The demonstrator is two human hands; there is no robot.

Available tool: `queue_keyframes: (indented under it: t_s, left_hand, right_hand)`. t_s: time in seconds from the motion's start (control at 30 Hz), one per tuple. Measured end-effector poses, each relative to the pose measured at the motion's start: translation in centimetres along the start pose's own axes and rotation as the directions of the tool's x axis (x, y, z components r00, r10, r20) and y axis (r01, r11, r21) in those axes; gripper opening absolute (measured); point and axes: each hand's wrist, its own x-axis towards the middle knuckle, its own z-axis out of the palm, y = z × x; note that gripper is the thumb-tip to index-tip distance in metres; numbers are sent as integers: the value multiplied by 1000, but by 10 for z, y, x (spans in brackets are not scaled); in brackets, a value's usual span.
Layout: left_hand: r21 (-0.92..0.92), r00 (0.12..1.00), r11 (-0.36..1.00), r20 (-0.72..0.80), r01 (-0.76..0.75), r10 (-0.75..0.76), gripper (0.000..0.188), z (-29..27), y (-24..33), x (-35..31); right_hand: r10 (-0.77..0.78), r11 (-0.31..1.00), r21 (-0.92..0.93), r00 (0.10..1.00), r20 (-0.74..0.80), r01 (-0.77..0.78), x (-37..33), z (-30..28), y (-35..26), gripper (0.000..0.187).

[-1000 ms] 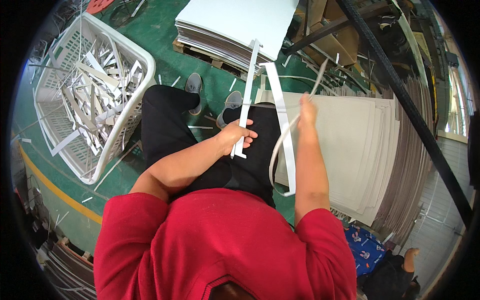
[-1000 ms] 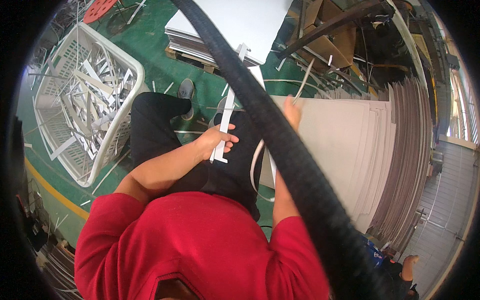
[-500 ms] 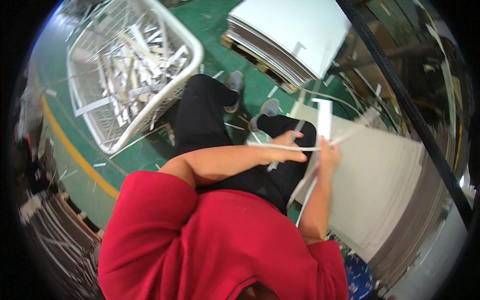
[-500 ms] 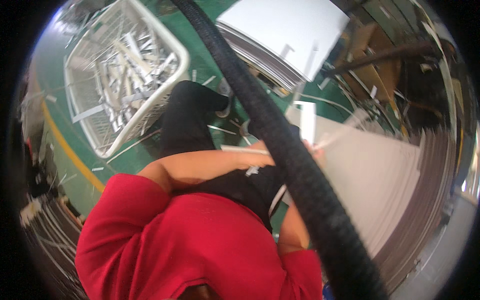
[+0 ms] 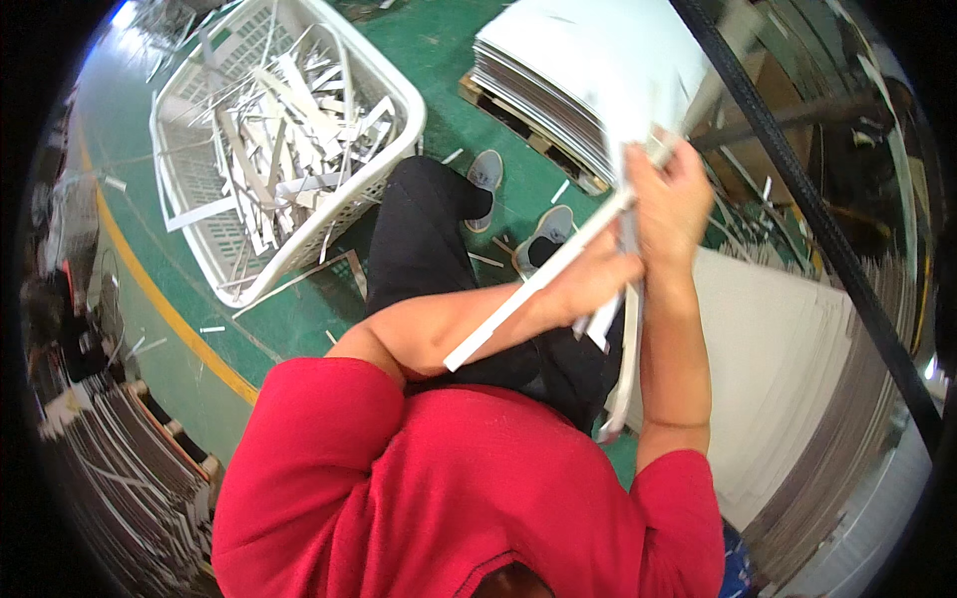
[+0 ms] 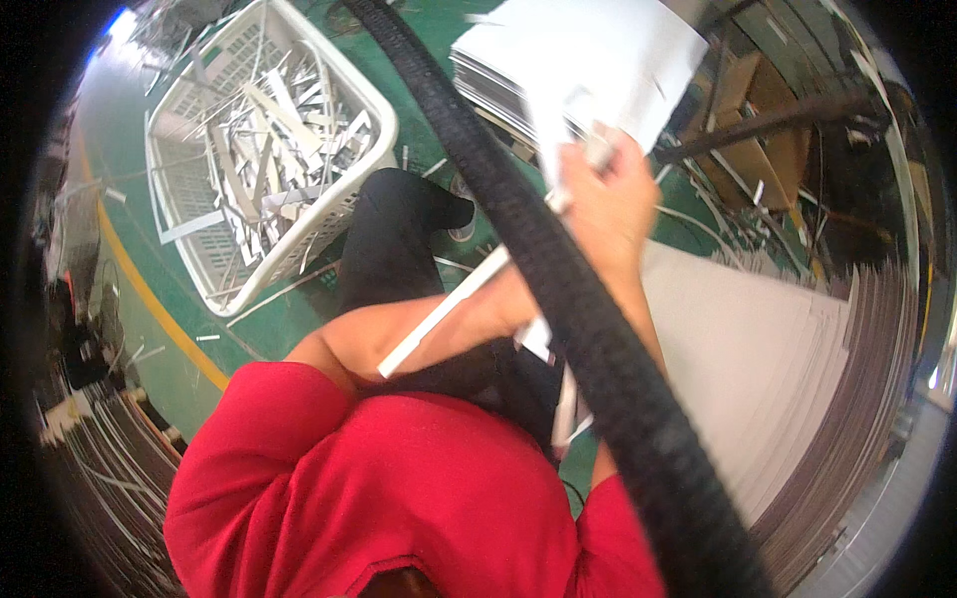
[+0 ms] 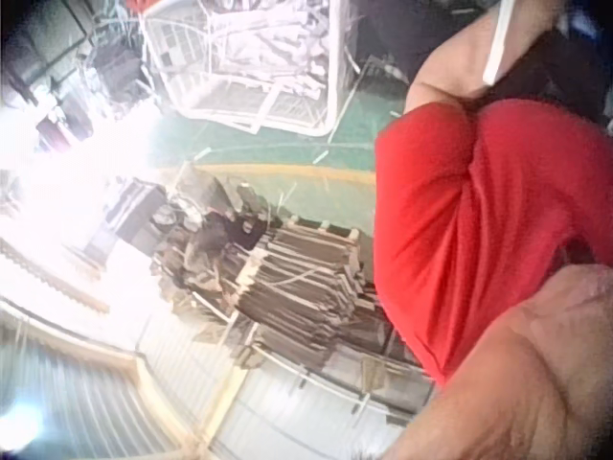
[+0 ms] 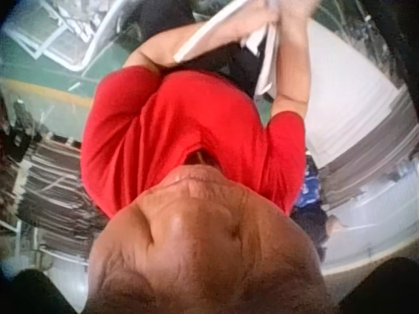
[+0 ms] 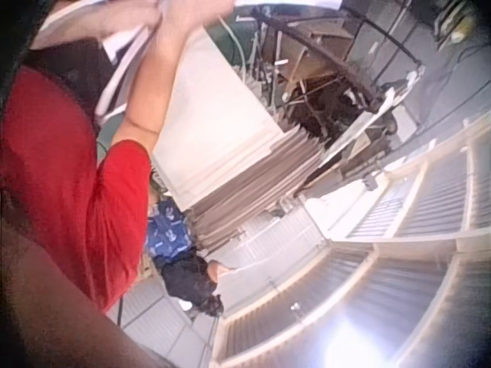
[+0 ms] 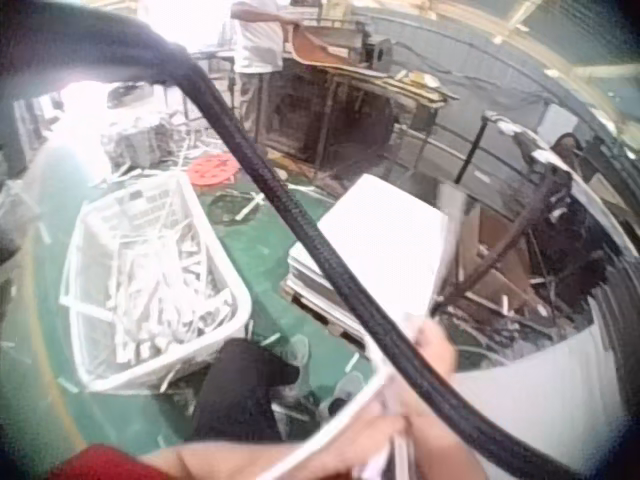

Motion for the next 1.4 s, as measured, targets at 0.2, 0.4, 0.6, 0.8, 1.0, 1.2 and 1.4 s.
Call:
queue_keyframes:
  t_s: [0.2, 0.4, 0.6, 0.8, 1.0, 1.2, 1.4]
  left_hand:
    - [0, 985, 1000, -171, -15, 15, 47, -46, 101, 4]
    - [88, 913, 992, -405, 86, -44, 47, -245, 254, 11]
    - [169, 253, 927, -964, 334, 85, 73, -478, 325, -108]
    - [-74, 631, 997, -773, 9, -63, 29, -446, 190, -118]
    - [-237, 741, 839, -394, 489, -544, 26, -182, 19, -46]
    - [13, 537, 543, -173, 840, -826, 26, -95, -79, -58]
    - [214, 364, 308, -323, 927, -874, 36, -126, -110, -77]
  right_hand:
    - [-652, 704, -231, 740, 166, 672, 17, 65, -38, 45]
    - [-708, 677, -116, 686, 165, 727, 16, 88, -65, 52]
    - [-295, 914, -202, 918, 266, 353, 5, 32, 39, 43]
    - [175, 913, -338, 968, -183, -229, -53, -101, 165, 33]
    - [344, 624, -448, 740, -578, -640, -126, -237, 249, 37]
    - [194, 417, -376, 485, -853, -828, -204, -336, 323, 48]
    - [193, 495, 149, -58, -979, -856, -273, -379, 364, 48]
